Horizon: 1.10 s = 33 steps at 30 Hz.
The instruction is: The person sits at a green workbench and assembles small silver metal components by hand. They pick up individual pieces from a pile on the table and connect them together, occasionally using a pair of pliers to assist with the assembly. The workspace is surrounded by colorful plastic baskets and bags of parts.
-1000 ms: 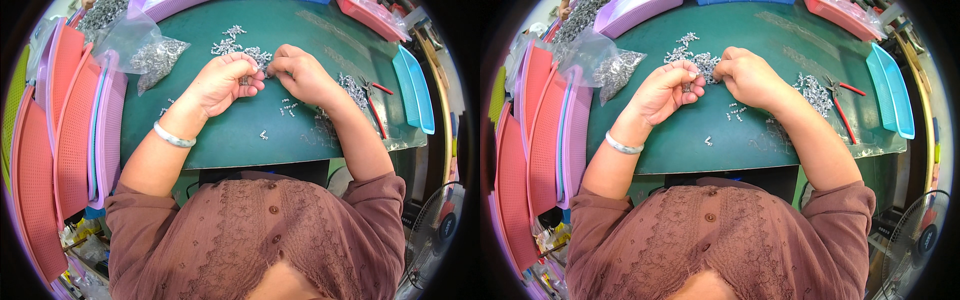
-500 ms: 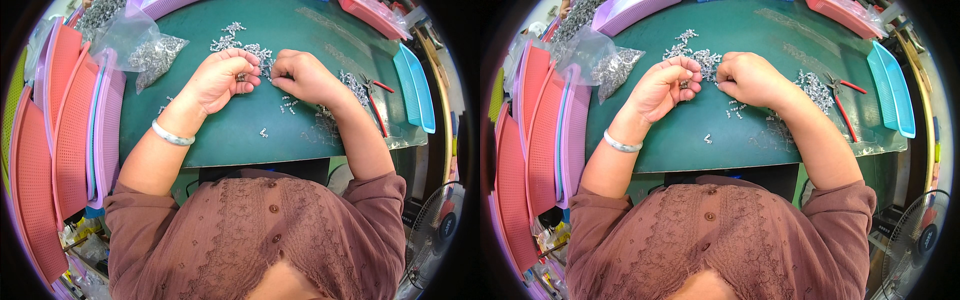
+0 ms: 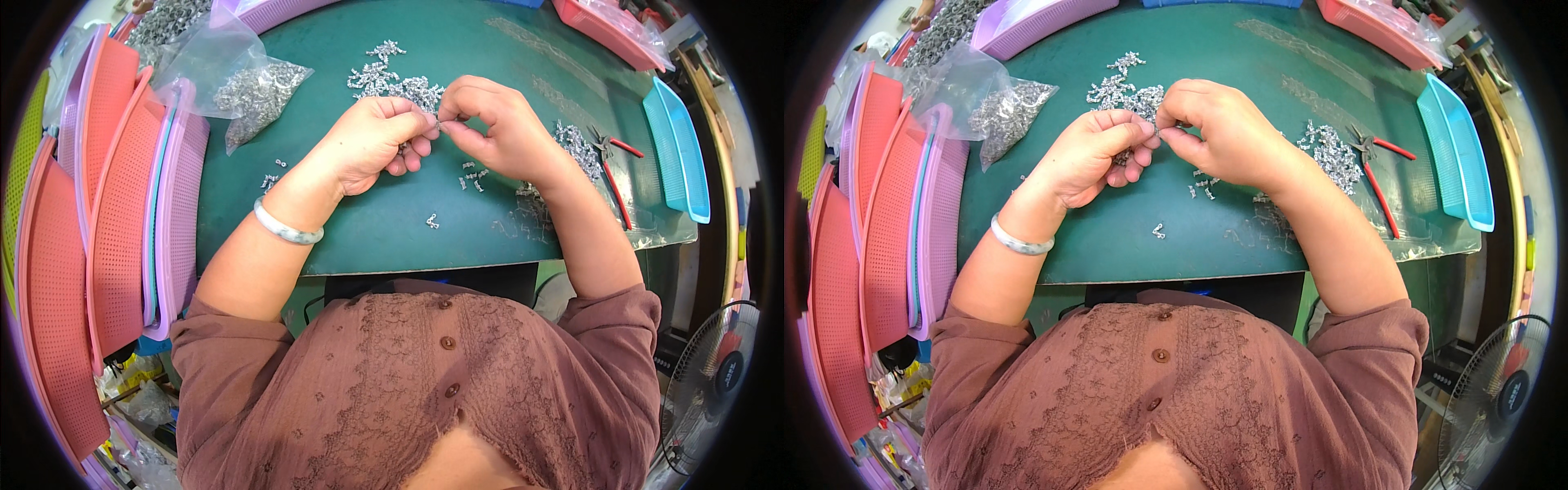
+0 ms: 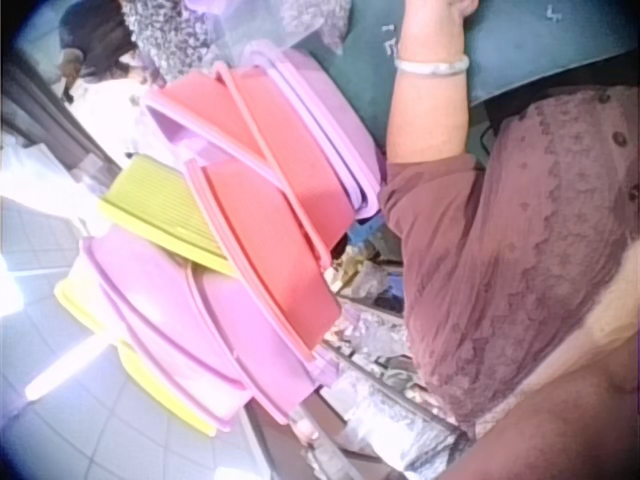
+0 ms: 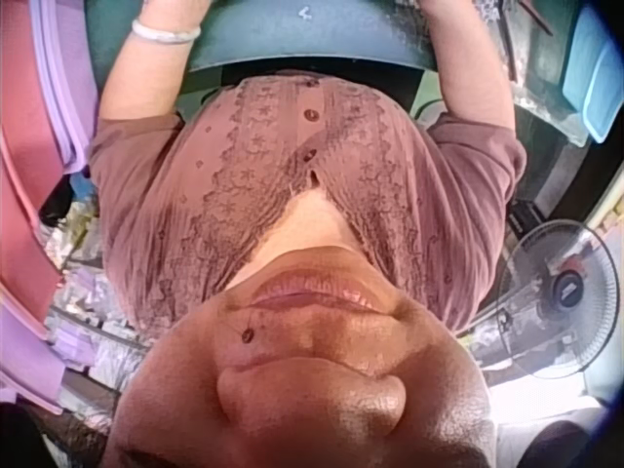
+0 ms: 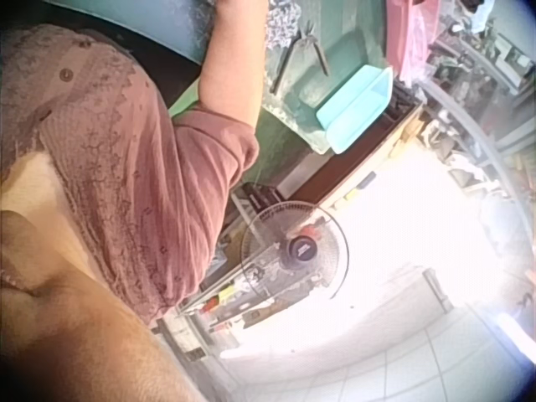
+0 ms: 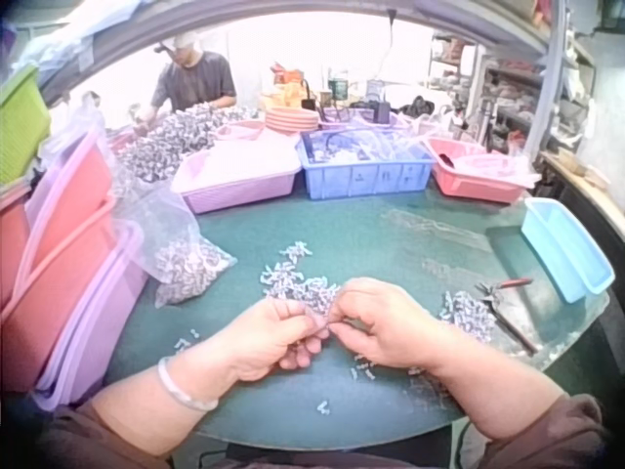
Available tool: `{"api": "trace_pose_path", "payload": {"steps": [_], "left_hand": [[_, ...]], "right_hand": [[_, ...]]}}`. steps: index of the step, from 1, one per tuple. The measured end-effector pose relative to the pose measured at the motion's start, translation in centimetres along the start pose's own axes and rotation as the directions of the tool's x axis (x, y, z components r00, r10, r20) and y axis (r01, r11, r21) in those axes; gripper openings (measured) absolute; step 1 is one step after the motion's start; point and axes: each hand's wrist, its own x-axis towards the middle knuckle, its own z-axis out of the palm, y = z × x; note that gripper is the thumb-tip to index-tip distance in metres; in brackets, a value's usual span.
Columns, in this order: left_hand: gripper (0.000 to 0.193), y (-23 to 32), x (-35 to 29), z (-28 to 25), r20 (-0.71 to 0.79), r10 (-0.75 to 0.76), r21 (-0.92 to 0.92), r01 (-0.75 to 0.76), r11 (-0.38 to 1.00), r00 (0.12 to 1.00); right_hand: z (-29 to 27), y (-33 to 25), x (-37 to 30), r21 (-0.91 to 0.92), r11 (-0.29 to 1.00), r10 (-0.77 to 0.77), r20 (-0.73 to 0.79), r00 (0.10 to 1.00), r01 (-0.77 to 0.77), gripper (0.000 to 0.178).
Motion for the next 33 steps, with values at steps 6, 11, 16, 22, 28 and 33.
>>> {"api": "trace_pose_path", "payload": {"steps": [6, 11, 16, 22, 28, 33], "left_hand": [[0.009, -0.2, 0.1, 0.0, -0.005, 0.043, -0.034, -0.044, 0.998, 0.999], [0.009, -0.1, 0.1, 0.0, -0.009, 0.067, -0.057, -0.067, 0.996, 0.998], [0.01, -0.1, 0.1, -0.1, 0.0, 0.085, -0.053, -0.085, 0.995, 0.996], [0.01, -0.3, 0.2, -0.1, 0.033, 0.123, -0.019, -0.123, 0.992, 0.992], [0.007, -0.3, 0.2, 0.0, 0.006, 0.152, -0.006, -0.152, 0.988, 0.988], [0.006, -0.2, 0.3, -0.6, 0.01, 0.149, -0.143, -0.146, 0.979, 0.989]], "right_hand": [[0.2, -0.1, -0.1, 0.136, 0.987, 0.084, -0.022, 0.996, -0.08, 0.009], [0.3, -0.1, -0.1, 0.18, 0.98, 0.091, -0.038, 0.995, -0.083, 0.012], [0.2, 0.3, -0.1, 0.14, 0.985, 0.109, -0.07, 0.992, -0.098, 0.015], [-0.3, 1.2, -0.5, -0.033, 0.98, 0.199, 0.033, 0.979, -0.198, 0.012], [-0.2, 1.4, -0.7, -0.129, 0.97, 0.216, 0.069, 0.974, -0.206, 0.007], [0.0, 1.5, -0.6, -0.162, 0.95, 0.28, 0.076, 0.957, -0.266, 0.007]]}}
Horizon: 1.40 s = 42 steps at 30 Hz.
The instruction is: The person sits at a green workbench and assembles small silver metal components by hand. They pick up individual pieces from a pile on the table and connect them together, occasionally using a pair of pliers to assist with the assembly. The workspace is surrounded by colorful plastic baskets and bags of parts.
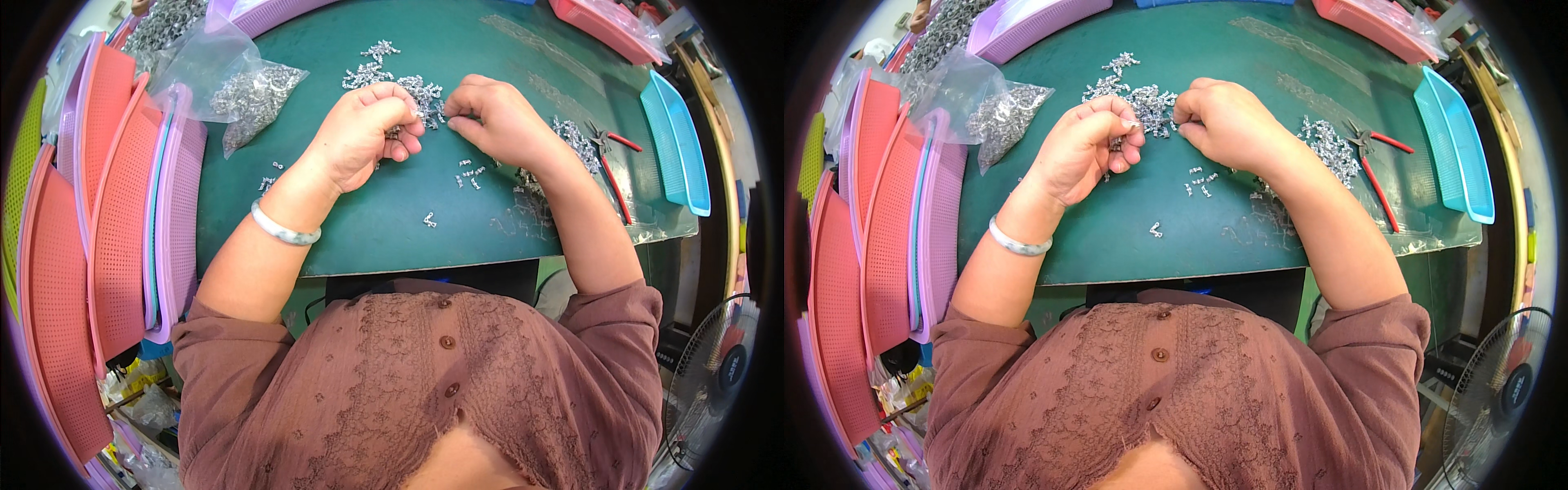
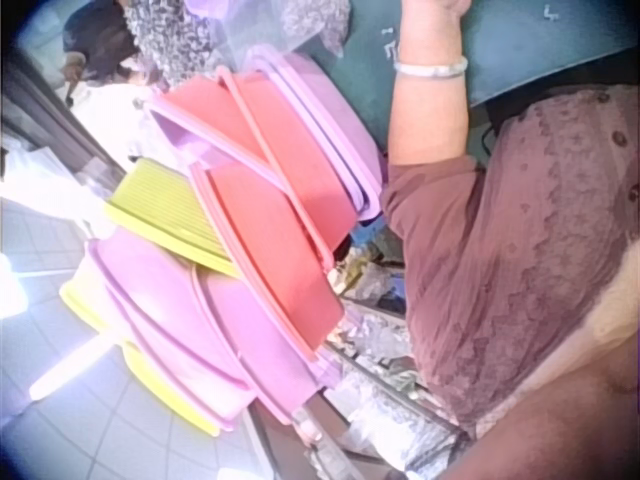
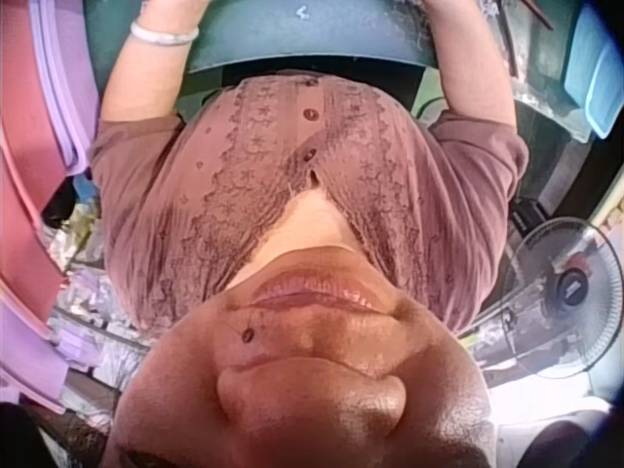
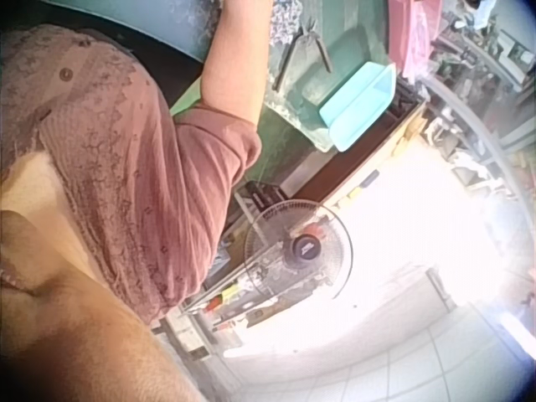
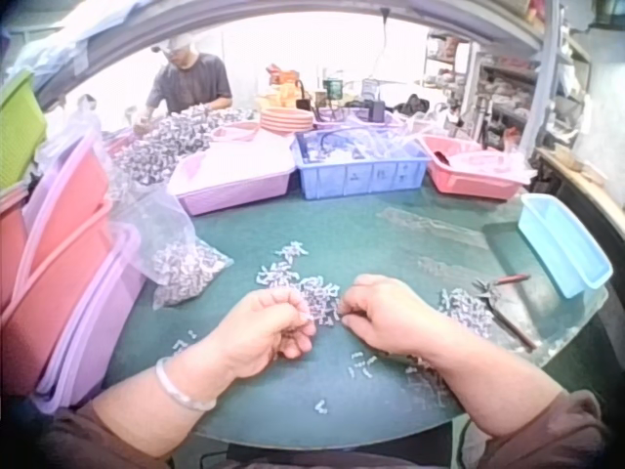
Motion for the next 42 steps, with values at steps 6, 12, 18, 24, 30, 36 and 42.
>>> {"api": "trace_pose_path", "payload": {"steps": [6, 12, 18, 24, 30, 36, 42], "left_hand": [[0.008, 0.1, 0.2, -0.6, 0.022, -0.037, -0.198, 0.041, 0.979, 0.999], [0.003, 0.4, 0.0, -0.3, -0.031, -0.074, -0.198, 0.066, 0.978, 0.997], [0.003, 0.1, 0.3, -0.8, 0.057, -0.081, -0.238, 0.093, 0.967, 0.995], [0.006, -0.1, 0.2, -0.2, -0.003, -0.121, -0.111, 0.12, 0.987, 0.993], [0.014, 0.1, 0.0, 0.2, 0.009, -0.198, -0.051, 0.198, 0.979, 0.98], [0.012, 0.0, -0.1, 0.1, 0.048, -0.16, -0.115, 0.165, 0.98, 0.986], [0.01, -0.1, 0.0, 0.0, 0.04, -0.127, -0.104, 0.131, 0.986, 0.991]], "right_hand": [[0.3, 0.1, 0.0, 0.011, 0.997, -0.08, 0.05, 0.996, 0.08, 0.006], [-0.4, -0.2, 0.1, 0.071, 0.996, -0.052, 0.047, 0.998, 0.049, 0.006], [0.4, 0.4, 0.1, 0.034, 0.991, -0.13, 0.06, 0.99, 0.128, 0.007], [0.0, -0.3, 0.1, 0.04, 0.99, -0.138, 0.036, 0.99, 0.136, 0.007], [-0.3, -1.4, 0.2, 0.171, 0.952, -0.228, -0.153, 0.962, 0.253, 0.009], [-0.3, -1.7, 0.4, 0.143, 0.931, -0.306, -0.201, 0.931, 0.337, 0.01], [0.2, -0.4, 0.2, 0.129, 0.973, -0.176, -0.112, 0.978, 0.19, 0.014]]}}
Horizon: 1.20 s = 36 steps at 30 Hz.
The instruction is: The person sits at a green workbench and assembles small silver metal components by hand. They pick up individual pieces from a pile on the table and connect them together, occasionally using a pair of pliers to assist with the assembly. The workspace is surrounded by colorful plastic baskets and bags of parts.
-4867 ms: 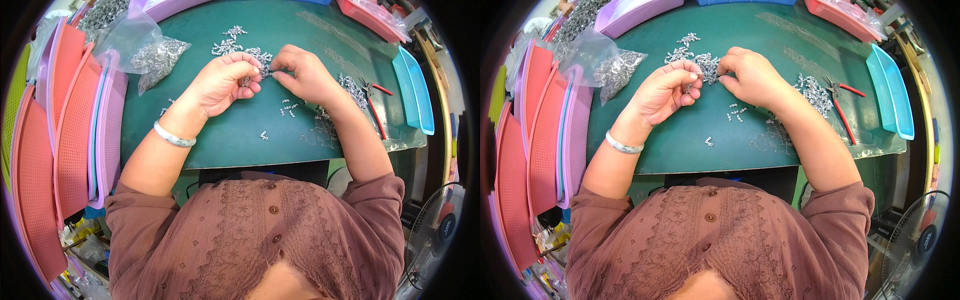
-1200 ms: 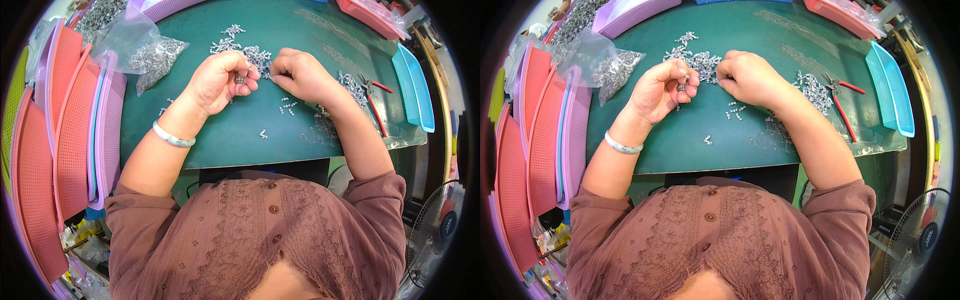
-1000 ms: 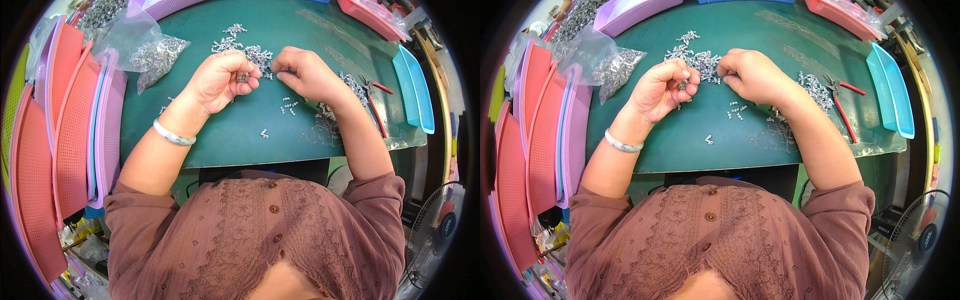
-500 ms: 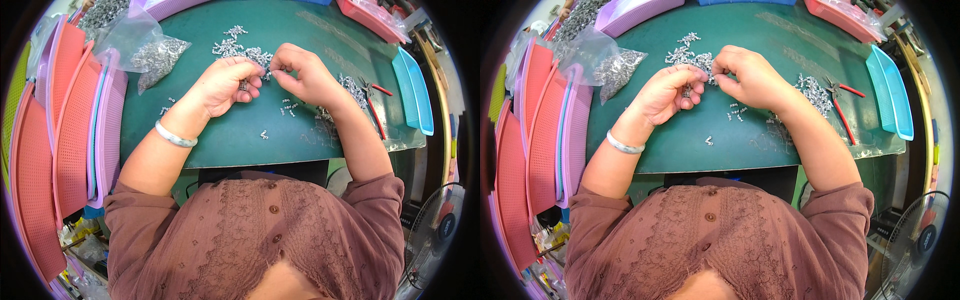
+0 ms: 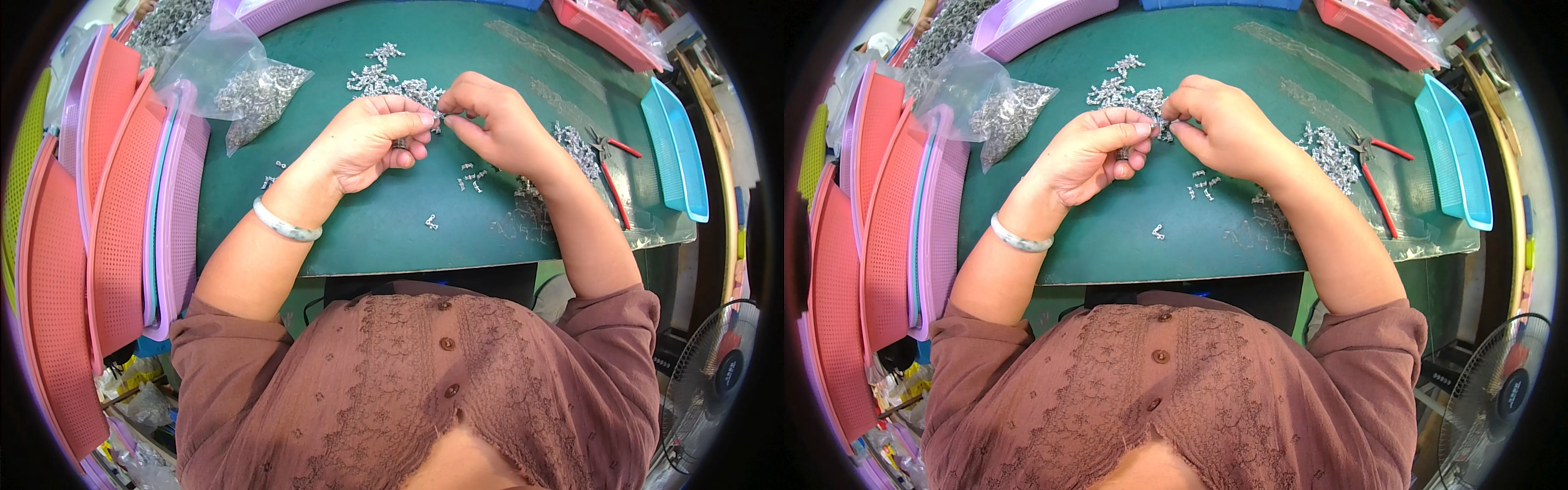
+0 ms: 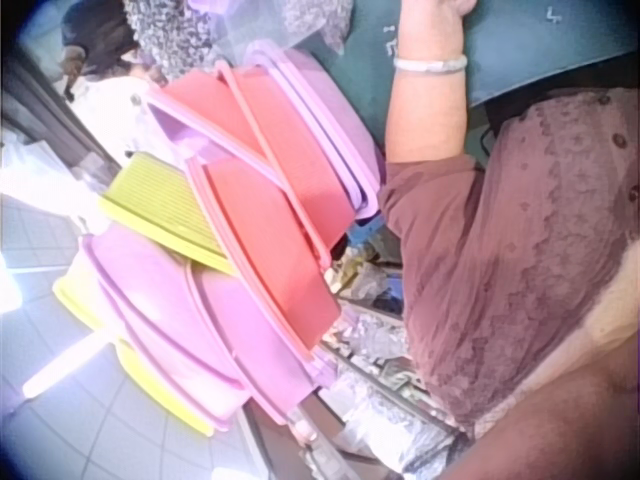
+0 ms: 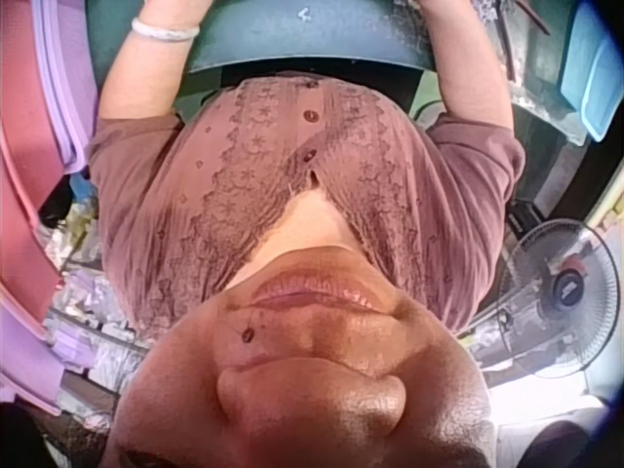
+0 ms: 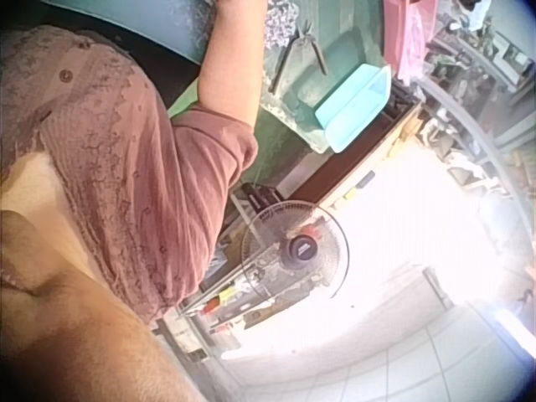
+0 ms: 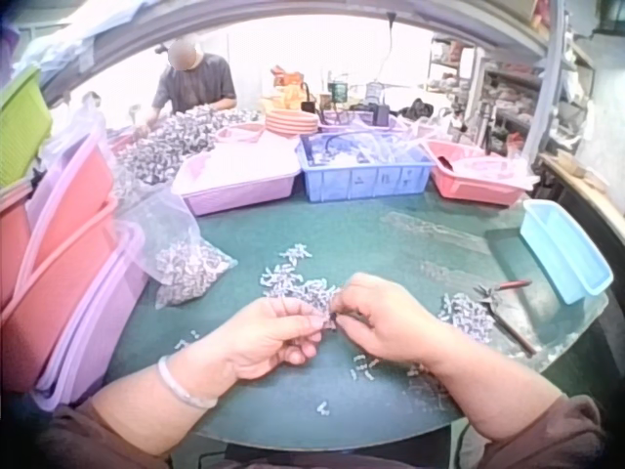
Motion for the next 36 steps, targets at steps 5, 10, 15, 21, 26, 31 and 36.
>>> {"api": "trace_pose_path", "payload": {"steps": [5, 10, 15, 21, 26, 31, 36], "left_hand": [[0.01, -0.1, 0.1, -0.2, 0.008, -0.008, -0.009, 0.008, 1.0, 1.0], [0.009, 0.0, 0.1, -0.1, 0.012, -0.026, -0.027, 0.026, 0.999, 1.0], [0.008, 0.1, 0.1, -0.1, 0.007, -0.026, -0.027, 0.026, 0.999, 1.0], [0.007, 0.1, 0.3, -0.5, 0.028, 0.002, -0.022, -0.001, 1.0, 1.0], [0.009, 0.2, 0.3, -0.8, 0.06, 0.027, -0.103, -0.02, 0.994, 0.998], [0.014, 0.4, 0.2, -0.6, 0.032, 0.049, -0.111, -0.045, 0.993, 0.998], [0.01, 0.2, 0.2, -0.5, -0.029, 0.021, -0.053, -0.023, 0.998, 0.999]], "right_hand": [[0.2, 0.0, -0.2, -0.106, 0.994, 0.033, 0.109, 0.993, -0.021, 0.008], [0.0, 0.4, -0.3, -0.121, 0.992, 0.063, 0.196, 0.979, -0.039, 0.007], [0.1, 0.1, -0.2, -0.11, 0.992, 0.071, 0.162, 0.984, -0.054, 0.008], [0.6, 0.4, -0.3, -0.103, 0.994, 0.06, 0.169, 0.984, -0.043, 0.008], [0.5, 0.1, -0.2, -0.117, 0.992, 0.069, 0.175, 0.982, -0.048, 0.007], [0.7, 0.0, -0.2, -0.104, 0.993, 0.065, 0.154, 0.986, -0.049, 0.006], [0.9, 0.3, -0.3, -0.097, 0.995, 0.04, 0.126, 0.991, -0.028, 0.007]]}}
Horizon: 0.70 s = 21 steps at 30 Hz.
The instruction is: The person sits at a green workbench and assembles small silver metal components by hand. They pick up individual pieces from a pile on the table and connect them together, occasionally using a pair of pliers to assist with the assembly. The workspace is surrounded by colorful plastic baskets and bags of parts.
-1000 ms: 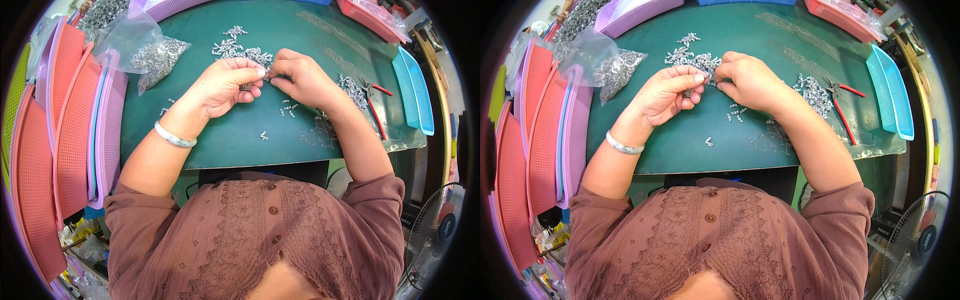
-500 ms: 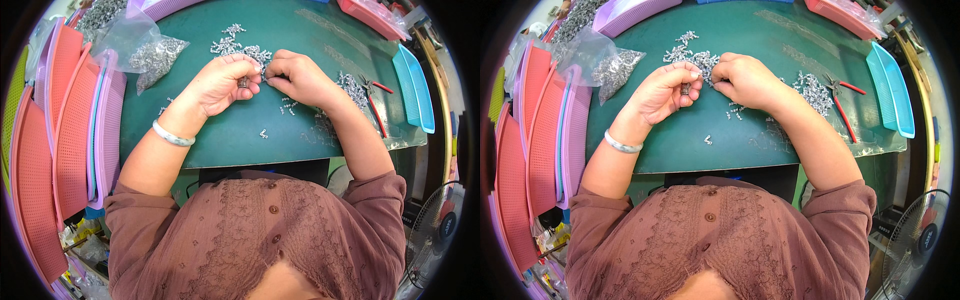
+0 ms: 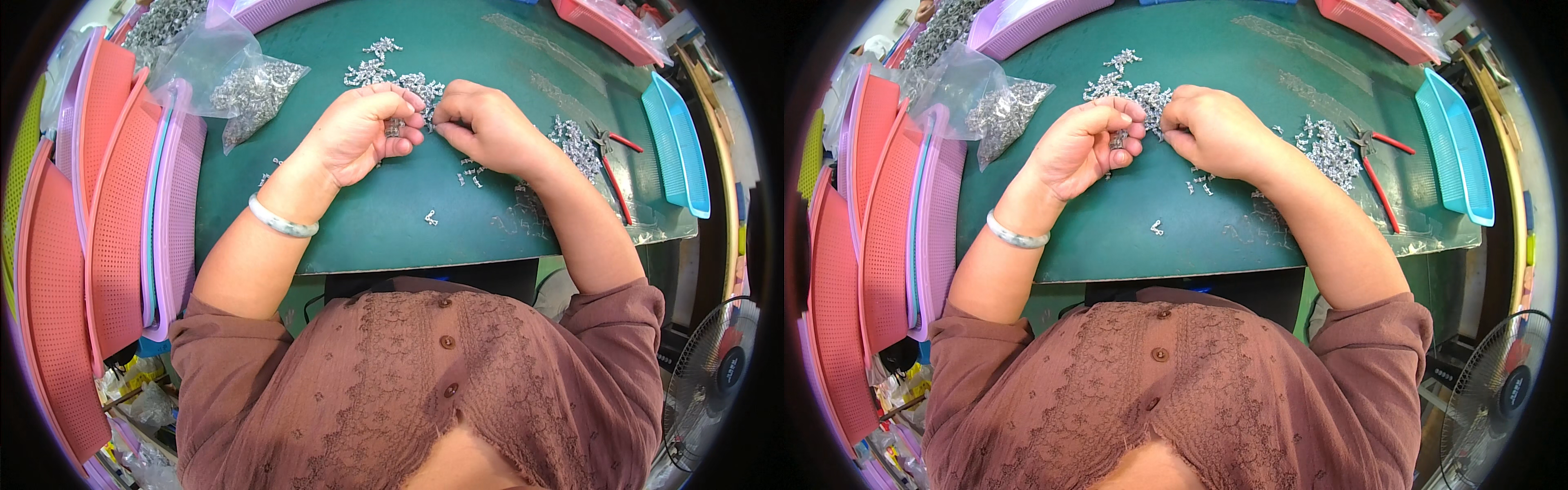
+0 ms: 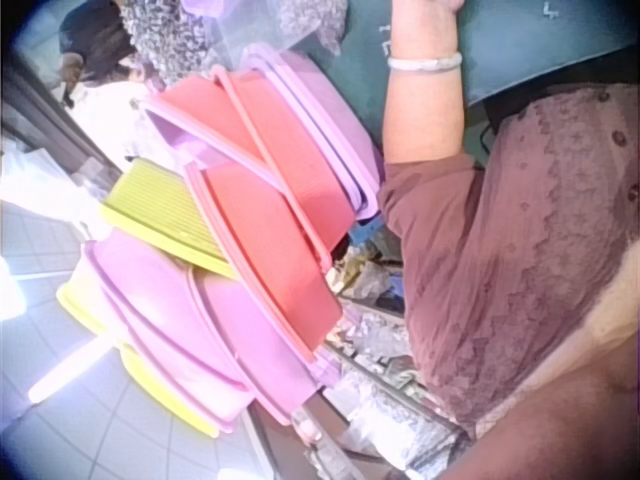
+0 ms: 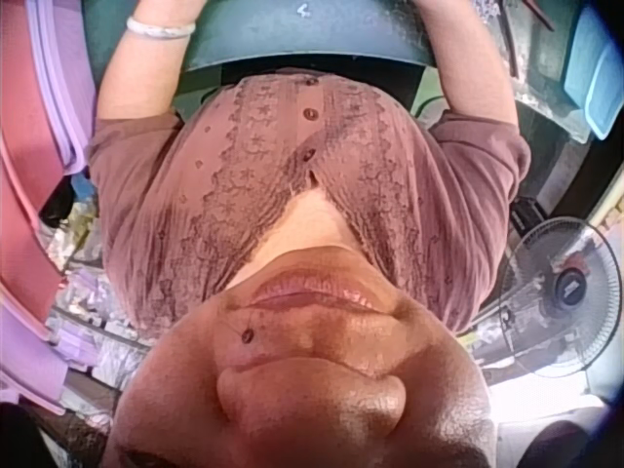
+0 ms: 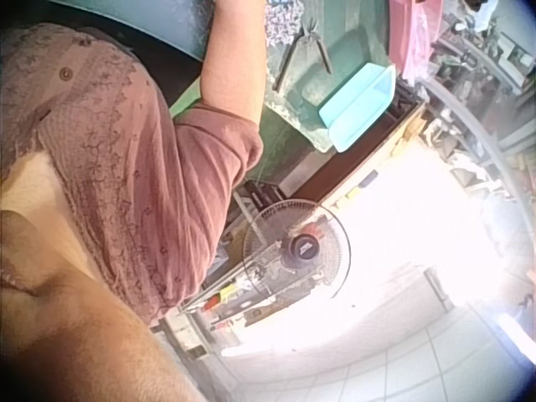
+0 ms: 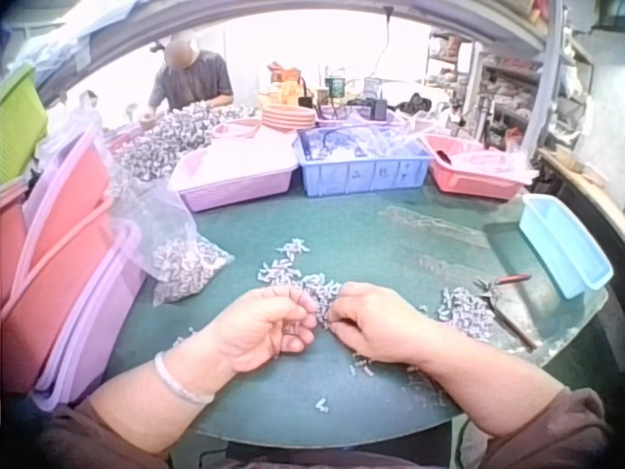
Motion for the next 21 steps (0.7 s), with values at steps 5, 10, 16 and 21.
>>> {"api": "trace_pose_path", "payload": {"steps": [5, 10, 16, 21], "left_hand": [[0.013, 0.1, -0.4, 0.9, -0.11, -0.033, 0.225, 0.057, 0.973, 0.993], [0.015, 0.0, -0.5, 1.0, -0.067, -0.023, 0.198, 0.036, 0.979, 0.997], [0.013, -0.2, -0.5, 1.0, -0.063, 0.023, 0.207, -0.009, 0.978, 0.998], [0.01, -0.2, -0.3, 0.8, -0.051, 0.04, 0.213, -0.028, 0.977, 0.998]], "right_hand": [[-0.9, -1.1, 0.3, 0.117, 0.993, -0.011, -0.093, 0.996, 0.022, 0.007], [-1.0, -1.2, 0.4, 0.094, 0.984, -0.135, -0.174, 0.975, 0.153, 0.009], [-1.0, -1.0, 0.2, 0.268, 0.963, 0.022, -0.129, 0.991, 0.014, 0.014], [-0.5, 0.0, 0.1, 0.096, 0.993, -0.065, -0.005, 0.998, 0.065, 0.014]]}}
